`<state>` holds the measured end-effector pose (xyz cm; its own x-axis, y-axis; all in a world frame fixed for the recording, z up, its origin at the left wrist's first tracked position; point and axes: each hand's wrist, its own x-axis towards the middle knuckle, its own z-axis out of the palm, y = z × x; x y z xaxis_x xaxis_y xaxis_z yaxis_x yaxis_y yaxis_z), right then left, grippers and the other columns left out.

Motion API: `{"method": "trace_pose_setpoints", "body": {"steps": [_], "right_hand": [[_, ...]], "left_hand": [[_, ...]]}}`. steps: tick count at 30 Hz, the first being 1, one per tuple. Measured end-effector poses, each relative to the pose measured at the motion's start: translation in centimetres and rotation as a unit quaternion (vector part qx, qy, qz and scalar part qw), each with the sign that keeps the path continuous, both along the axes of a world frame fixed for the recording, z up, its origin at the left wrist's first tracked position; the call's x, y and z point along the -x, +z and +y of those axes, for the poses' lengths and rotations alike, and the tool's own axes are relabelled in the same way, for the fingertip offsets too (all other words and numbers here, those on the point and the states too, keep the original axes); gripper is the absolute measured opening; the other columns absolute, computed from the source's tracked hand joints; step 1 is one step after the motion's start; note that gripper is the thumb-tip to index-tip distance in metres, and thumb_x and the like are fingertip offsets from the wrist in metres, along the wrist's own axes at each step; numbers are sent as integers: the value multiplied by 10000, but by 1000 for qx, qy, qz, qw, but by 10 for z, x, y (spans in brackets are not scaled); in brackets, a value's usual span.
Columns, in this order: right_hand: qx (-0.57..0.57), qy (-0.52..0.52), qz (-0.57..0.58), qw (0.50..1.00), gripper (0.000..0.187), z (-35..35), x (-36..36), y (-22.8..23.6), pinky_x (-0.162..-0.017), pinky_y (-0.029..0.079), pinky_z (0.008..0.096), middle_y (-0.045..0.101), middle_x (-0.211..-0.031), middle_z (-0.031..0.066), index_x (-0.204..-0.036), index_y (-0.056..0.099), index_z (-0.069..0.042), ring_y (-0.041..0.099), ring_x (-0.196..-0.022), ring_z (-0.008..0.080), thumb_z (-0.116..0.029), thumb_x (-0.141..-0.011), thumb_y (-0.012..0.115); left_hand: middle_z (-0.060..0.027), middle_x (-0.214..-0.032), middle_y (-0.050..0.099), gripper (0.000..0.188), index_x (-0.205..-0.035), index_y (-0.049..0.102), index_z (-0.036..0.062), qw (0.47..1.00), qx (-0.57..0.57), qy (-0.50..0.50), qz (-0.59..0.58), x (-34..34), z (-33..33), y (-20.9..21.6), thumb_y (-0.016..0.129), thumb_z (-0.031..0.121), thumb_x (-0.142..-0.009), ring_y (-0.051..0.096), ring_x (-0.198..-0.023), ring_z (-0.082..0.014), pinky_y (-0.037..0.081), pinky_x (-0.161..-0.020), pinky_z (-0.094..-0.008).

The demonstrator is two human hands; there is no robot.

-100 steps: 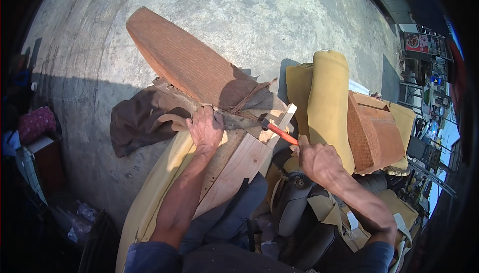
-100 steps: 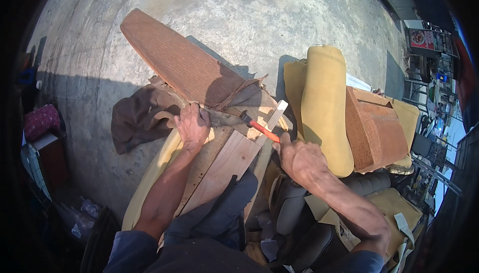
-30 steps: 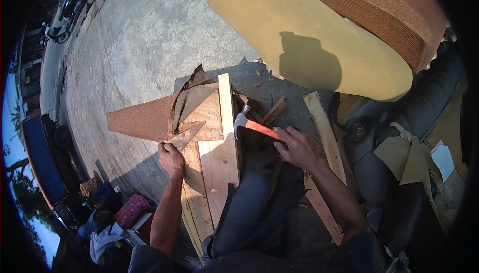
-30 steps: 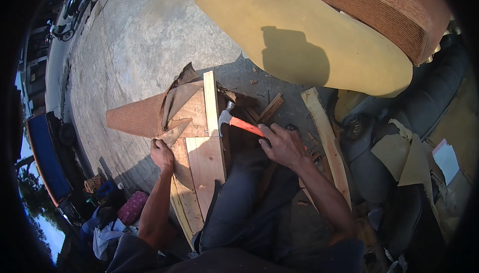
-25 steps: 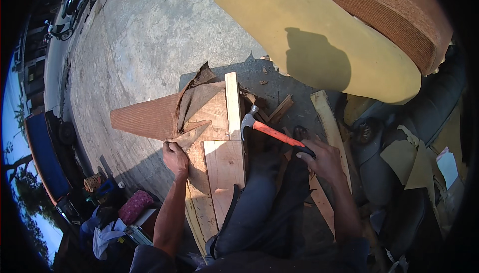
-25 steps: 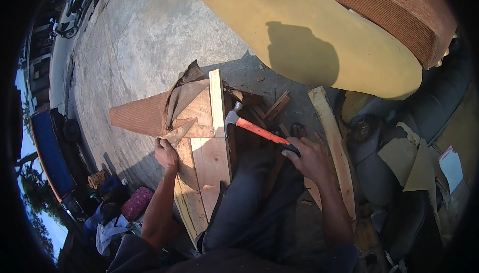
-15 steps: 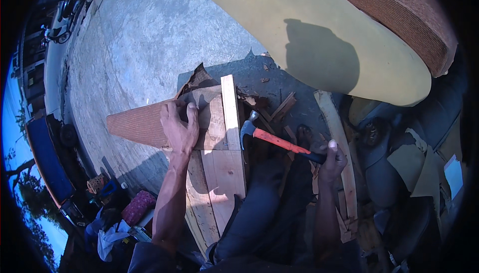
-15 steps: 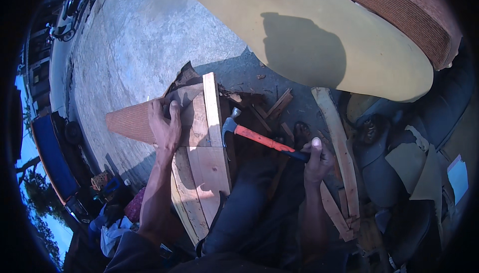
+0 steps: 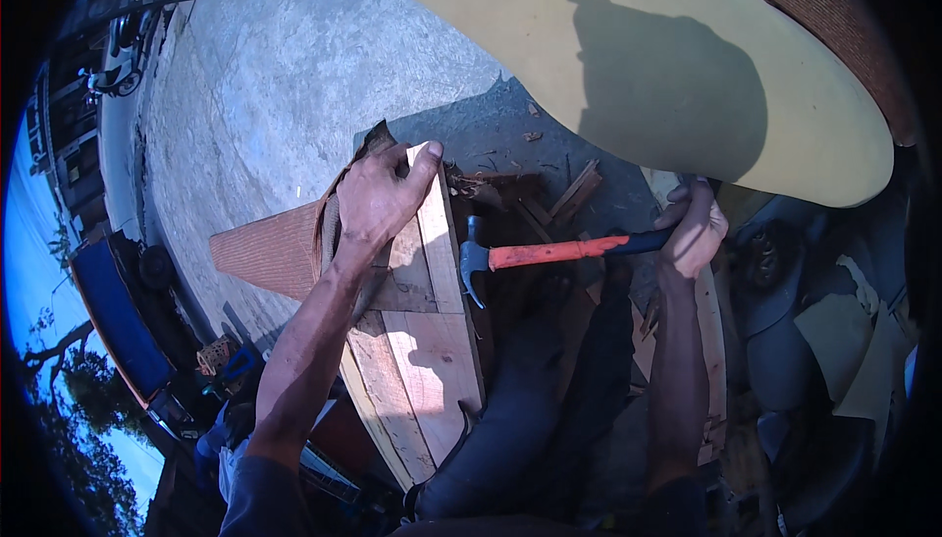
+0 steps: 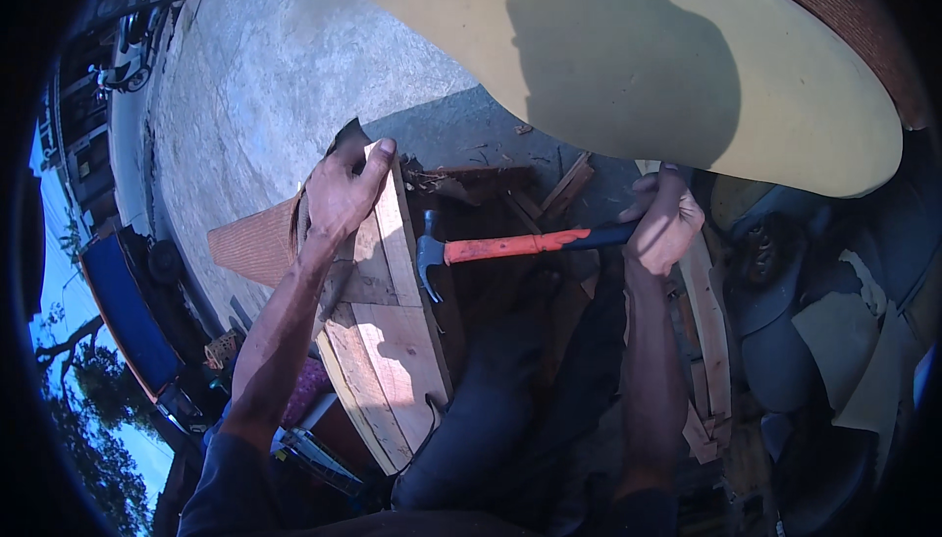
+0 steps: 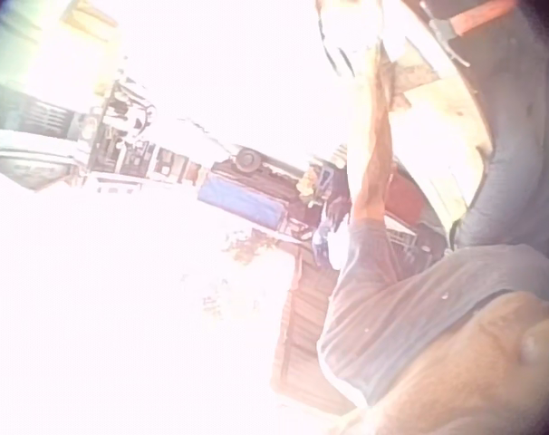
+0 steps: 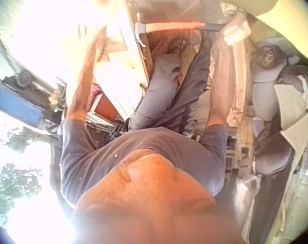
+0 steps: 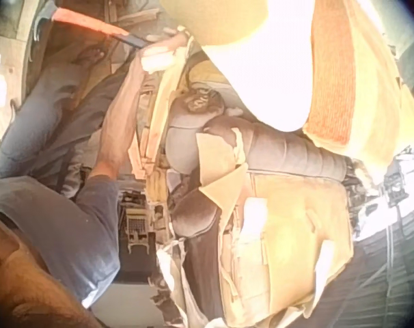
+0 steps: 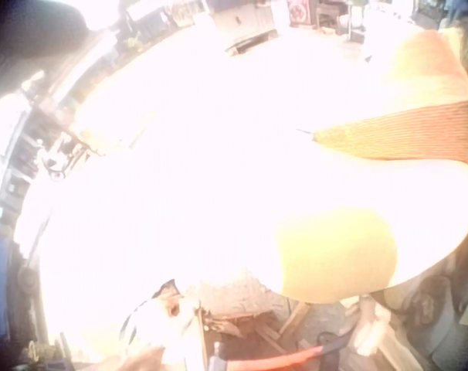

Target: The person disassembles a wooden furniture frame by removing nails and separating planks. They use a hammer to pry and pull out nails from the joints, then separate the wooden pieces and place them aside on the floor.

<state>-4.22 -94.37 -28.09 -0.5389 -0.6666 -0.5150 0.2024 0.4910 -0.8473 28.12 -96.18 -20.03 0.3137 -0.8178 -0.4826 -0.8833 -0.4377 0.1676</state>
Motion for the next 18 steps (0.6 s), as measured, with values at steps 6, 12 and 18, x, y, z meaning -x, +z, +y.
{"method": "trace_pose_setpoints", "body": {"steps": [6, 12, 18], "right_hand": [[40, -24, -58, 997, 399, -24, -17, -37, -526, 407, 281, 562, -614, 54, -781, 597, -22, 500, -480, 122, -307, -1017, 446], [15, -73, -148, 986, 383, -2, -17, 7, -528, 397, 271, 531, -672, 4, -739, 564, -79, 469, -571, 100, -336, -1020, 525], [157, -181, -499, 833, 382, 33, -11, 19, -463, 328, 230, 354, -541, -37, -739, 541, -131, 320, -538, 88, -355, -1044, 494]], "left_hand": [[-218, -857, 711, 679, -989, 742, 34, 1000, 5, -10, -11, -2, 0, -5, 480, 656, -912, 693, -890, -388, 513, -819, -450], [-199, -864, 720, 648, -1055, 742, 55, 999, 23, -33, -17, -10, 2, -12, 495, 634, -906, 697, -905, -383, 516, -839, -455], [-209, -857, 715, 639, -1065, 742, 62, 998, 42, -38, -8, -8, 4, -10, 497, 628, -900, 695, -890, -389, 519, -833, -462]]}}
